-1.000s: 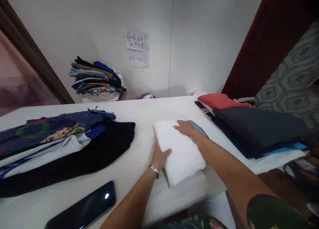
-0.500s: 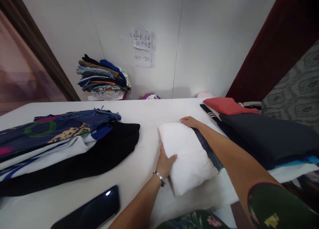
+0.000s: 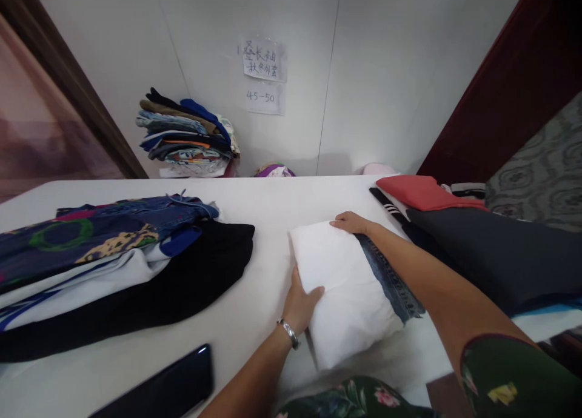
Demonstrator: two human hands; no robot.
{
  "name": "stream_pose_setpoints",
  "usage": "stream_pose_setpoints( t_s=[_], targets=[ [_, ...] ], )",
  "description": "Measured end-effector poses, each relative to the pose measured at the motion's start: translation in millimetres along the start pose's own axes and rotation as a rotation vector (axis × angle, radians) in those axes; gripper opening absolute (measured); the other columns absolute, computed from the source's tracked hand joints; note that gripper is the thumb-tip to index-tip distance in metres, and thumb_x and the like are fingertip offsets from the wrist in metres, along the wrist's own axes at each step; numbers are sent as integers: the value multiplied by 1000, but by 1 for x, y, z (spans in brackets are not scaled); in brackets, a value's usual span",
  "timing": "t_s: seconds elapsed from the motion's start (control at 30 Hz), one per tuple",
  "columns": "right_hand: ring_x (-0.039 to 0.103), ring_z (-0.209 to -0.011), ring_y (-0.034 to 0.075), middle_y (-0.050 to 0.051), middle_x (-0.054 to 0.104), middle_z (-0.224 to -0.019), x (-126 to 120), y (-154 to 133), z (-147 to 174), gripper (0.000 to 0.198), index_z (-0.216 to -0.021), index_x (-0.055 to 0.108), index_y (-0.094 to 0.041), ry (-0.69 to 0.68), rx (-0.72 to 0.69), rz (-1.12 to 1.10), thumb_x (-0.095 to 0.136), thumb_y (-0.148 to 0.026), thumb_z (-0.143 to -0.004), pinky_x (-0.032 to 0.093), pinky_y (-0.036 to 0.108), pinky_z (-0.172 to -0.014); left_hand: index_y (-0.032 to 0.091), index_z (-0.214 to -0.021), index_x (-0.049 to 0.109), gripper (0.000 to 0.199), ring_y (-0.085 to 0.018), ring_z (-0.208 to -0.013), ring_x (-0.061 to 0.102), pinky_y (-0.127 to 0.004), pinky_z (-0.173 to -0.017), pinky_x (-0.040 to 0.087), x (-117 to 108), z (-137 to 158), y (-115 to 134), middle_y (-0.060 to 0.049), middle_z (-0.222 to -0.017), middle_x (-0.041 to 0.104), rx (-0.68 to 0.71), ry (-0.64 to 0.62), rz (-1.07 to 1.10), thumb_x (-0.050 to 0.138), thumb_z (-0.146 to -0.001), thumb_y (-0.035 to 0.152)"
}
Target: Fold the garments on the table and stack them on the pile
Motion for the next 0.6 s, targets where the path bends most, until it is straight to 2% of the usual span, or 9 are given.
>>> stream_pose_setpoints(
  t_s=[0.1,0.23,0.47,0.53,0.6],
  targets=[
    [60,-77,19,4,68,-77,8,5,-10,46,-75,67,-17,3,42,33,46,-58,-82,42,26,-68,20,-138,32,75,-24,-111,57,-37,-96,44,0,0,-1,-10,-125,58,3,-10,2,68,-73,19],
    [61,-91,23,8,69,-96,19,13,-21,36,-87,68,-19,6,135,92,59,-52,-77,43,29,-77,19,-137,34,74,-24,-111,58,-37,-95,45,0,-1,-1,-10,-124,59,-6,-5,33,69,-72,19],
    [53,-115,35,20,59,-122,22,27,-19,60,-110,63,-14,123,297,122,60,-61,-73,39,43,-93,19,-136,35,74,-24,-109,58,-38,-95,45,2,-1,-2,-11,-125,58,25,-4,10,71,-71,20],
    [51,-118,35,22,56,-127,19,31,-15,65,-116,61,-11,148,306,72,57,-61,-76,37,43,-97,19,-136,35,74,-24,-108,58,-38,-95,45,2,-1,-2,-11,-125,59,18,0,2,72,-71,20],
    [53,-117,32,19,59,-126,14,34,-8,60,-116,62,-11,153,276,-7,51,-59,-81,37,39,-98,18,-137,34,78,-24,-109,58,-37,-95,45,2,-1,0,-10,-124,59,14,6,5,73,-69,19]
  ],
)
Point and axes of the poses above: each hand's wrist, its own z-axis away from the middle knuckle, its own x-axis out of the palm, y = z × x, the point moved 4 cm from there along -z, towards the middle knuckle
